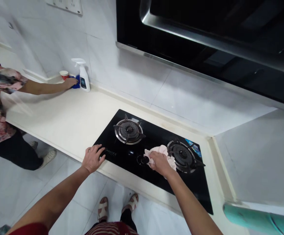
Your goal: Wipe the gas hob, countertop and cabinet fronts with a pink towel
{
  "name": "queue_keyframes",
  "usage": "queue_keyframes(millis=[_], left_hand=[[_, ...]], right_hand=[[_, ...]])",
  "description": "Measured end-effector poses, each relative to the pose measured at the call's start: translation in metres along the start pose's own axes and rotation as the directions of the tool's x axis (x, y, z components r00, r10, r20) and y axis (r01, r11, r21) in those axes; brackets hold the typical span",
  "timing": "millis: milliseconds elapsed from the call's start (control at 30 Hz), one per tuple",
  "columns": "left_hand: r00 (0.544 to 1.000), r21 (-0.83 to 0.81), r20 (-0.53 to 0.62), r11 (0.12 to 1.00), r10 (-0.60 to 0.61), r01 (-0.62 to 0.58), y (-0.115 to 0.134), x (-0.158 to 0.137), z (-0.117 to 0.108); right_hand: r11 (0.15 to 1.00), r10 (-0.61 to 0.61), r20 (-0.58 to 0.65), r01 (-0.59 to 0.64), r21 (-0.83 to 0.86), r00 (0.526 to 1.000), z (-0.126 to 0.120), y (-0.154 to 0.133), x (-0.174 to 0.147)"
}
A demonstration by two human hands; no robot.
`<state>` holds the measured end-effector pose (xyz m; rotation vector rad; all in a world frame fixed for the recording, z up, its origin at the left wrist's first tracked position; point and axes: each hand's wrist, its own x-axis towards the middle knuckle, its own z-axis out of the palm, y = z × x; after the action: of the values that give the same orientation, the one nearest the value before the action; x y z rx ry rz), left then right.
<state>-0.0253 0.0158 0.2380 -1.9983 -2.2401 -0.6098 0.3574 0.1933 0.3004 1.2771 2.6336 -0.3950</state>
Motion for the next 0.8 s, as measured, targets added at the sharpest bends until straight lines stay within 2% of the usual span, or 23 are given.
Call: queue_keyframes(millis=[100,233,300,433,633,700,800], left_hand=[[1.000,-0.014,-0.001,1.000,-0.007,0.007,0.000,-0.001,0.001],[1.000,-0.022,0.012,1.000,-0.018,0.018,0.002,-0.001,0.000],[0.999,-0.029,0.027,0.999,-0.021,0.022,0.003,-0.001,-0.001],[0.999,-0.036,0.047,0.999,-0.024,0.025,0.004,-0.001,-0.002],[0.998,-0.031,0.054,0.999,-0.018,0.019,0.004,-0.002,-0.001],[0.999,-0.032,0.048,0.999,-0.015,0.016,0.004,-0.002,-0.001],[0.999,-0.029,0.041,0.999,-0.011,0.012,0.004,-0.002,-0.001]], right_hand=[[0.999,0.043,0.011,-0.043,-0.034,0.999,0.002,-0.004,0.000],[0.964,0.259,-0.024,-0.260,-0.058,0.966,0.007,0.000,0.010],[0.944,0.325,-0.027,-0.326,-0.055,0.945,0.010,0.003,0.014],[0.940,0.337,-0.043,-0.339,-0.046,0.941,0.008,0.008,0.028],[0.918,0.391,-0.088,-0.395,-0.036,0.916,-0.018,0.009,0.086],[0.925,0.375,-0.082,-0.378,-0.033,0.924,-0.022,0.003,0.100],[0.954,0.294,-0.058,-0.296,-0.036,0.954,-0.020,-0.014,0.102]])
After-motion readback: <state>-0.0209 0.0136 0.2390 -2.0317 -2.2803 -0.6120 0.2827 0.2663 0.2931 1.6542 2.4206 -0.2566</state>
